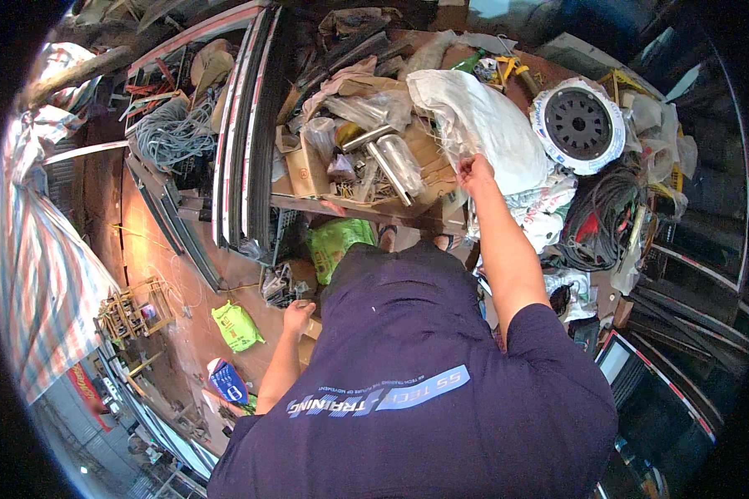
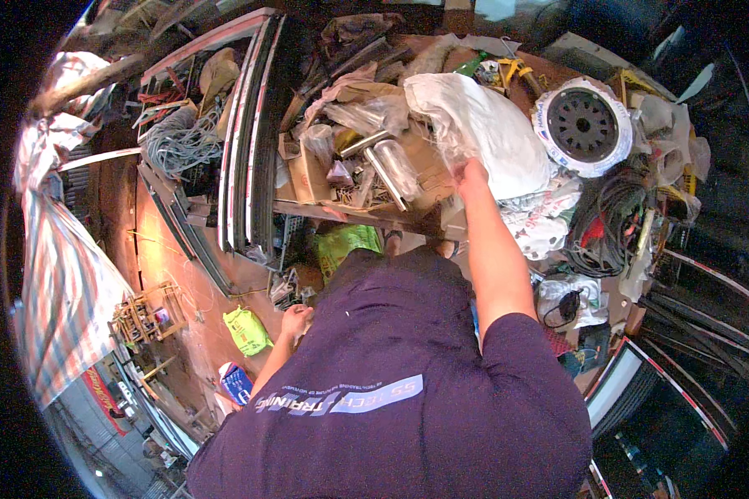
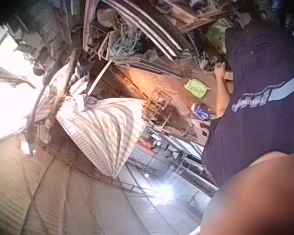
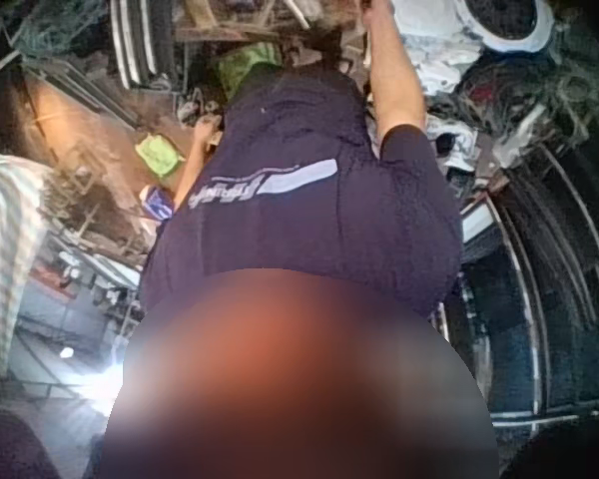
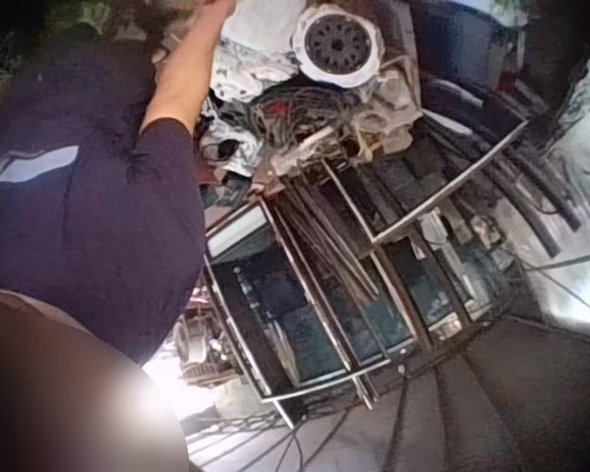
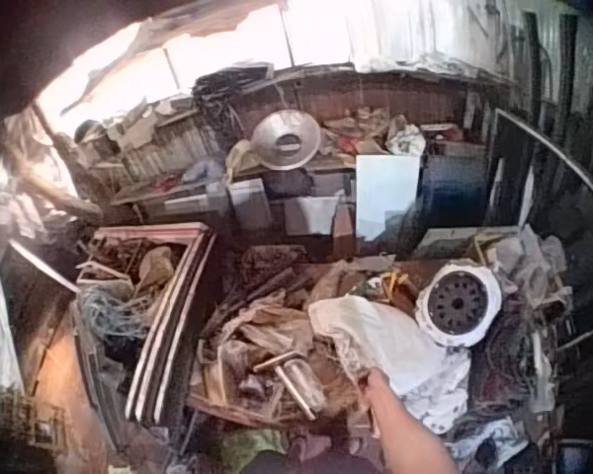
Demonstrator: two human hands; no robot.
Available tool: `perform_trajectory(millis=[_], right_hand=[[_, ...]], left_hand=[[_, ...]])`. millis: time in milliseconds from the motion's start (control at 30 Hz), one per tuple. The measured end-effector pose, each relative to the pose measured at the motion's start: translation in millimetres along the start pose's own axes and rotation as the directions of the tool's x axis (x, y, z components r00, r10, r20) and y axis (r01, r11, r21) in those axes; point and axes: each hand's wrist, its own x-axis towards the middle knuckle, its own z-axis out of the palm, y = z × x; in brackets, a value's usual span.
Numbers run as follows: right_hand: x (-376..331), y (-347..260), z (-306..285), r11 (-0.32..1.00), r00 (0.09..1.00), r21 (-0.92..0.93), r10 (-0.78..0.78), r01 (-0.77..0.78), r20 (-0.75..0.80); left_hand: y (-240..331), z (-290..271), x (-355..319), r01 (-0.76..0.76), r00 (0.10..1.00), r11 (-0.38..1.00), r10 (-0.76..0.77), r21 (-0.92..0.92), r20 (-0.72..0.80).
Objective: The person gathers metal frame pieces from a cluttered workshop, then sits on the floor to assemble them. They use a cordless drill and a screwdriver to fasten the frame components together.
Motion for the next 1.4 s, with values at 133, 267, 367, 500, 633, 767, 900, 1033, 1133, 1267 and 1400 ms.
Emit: perform_trajectory(millis=[133, 267, 367, 500, 633, 767, 900, 1033, 1133, 1267, 1400], right_hand=[[-21, -23, -46, 0.994, 0.999, 0.106, 0.026, -0.029, 0.029], [-43, -35, -57, 0.983, 0.994, 0.172, 0.055, -0.071, 0.095], [-53, -58, -60, 0.976, 0.992, 0.209, 0.030, -0.055, 0.120], [-61, -101, -73, 0.965, 0.978, 0.262, -0.047, -0.007, 0.201], [-65, -135, -74, 0.962, 0.979, 0.269, -0.016, -0.040, 0.201], [-66, -158, -63, 0.968, 0.979, 0.250, -0.054, 0.003, 0.195], [-63, -159, -57, 0.983, 0.987, 0.174, -0.084, 0.059, 0.136], [-73, -114, -55, 0.951, 0.981, -0.280, -0.082, 0.129, 0.174], [-101, -69, -38, 0.259, 0.797, -0.754, -0.205, 0.604, 0.568], [-165, -65, 34, -0.304, 0.586, -0.541, 0.073, 0.784, 0.807], [-257, -43, 167, -0.620, 0.368, -0.087, 0.341, 0.780, 0.865]], left_hand=[[19, 45, -3, -0.237, 0.968, 0.942, 0.210, 0.236, 0.135], [54, 73, -8, -0.488, 0.872, 0.815, 0.469, 0.313, 0.139], [69, 80, -15, -0.432, 0.899, 0.902, 0.432, -0.017, 0.069], [67, 81, -23, -0.385, 0.922, 0.921, 0.387, 0.057, -0.023], [50, 91, -32, -0.330, 0.931, 0.926, 0.351, 0.184, -0.098], [23, 108, -45, -0.305, 0.946, 0.947, 0.314, 0.104, -0.079], [1, 113, -40, -0.257, 0.957, 0.955, 0.273, 0.151, -0.095], [-22, 113, -27, -0.217, 0.973, 0.967, 0.226, 0.134, -0.053], [-34, 102, -4, -0.294, 0.952, 0.937, 0.305, 0.186, -0.031], [-28, 66, 51, -0.473, 0.880, 0.833, 0.461, 0.289, 0.112], [17, 33, 108, -0.488, 0.871, 0.842, 0.450, 0.229, 0.199]])
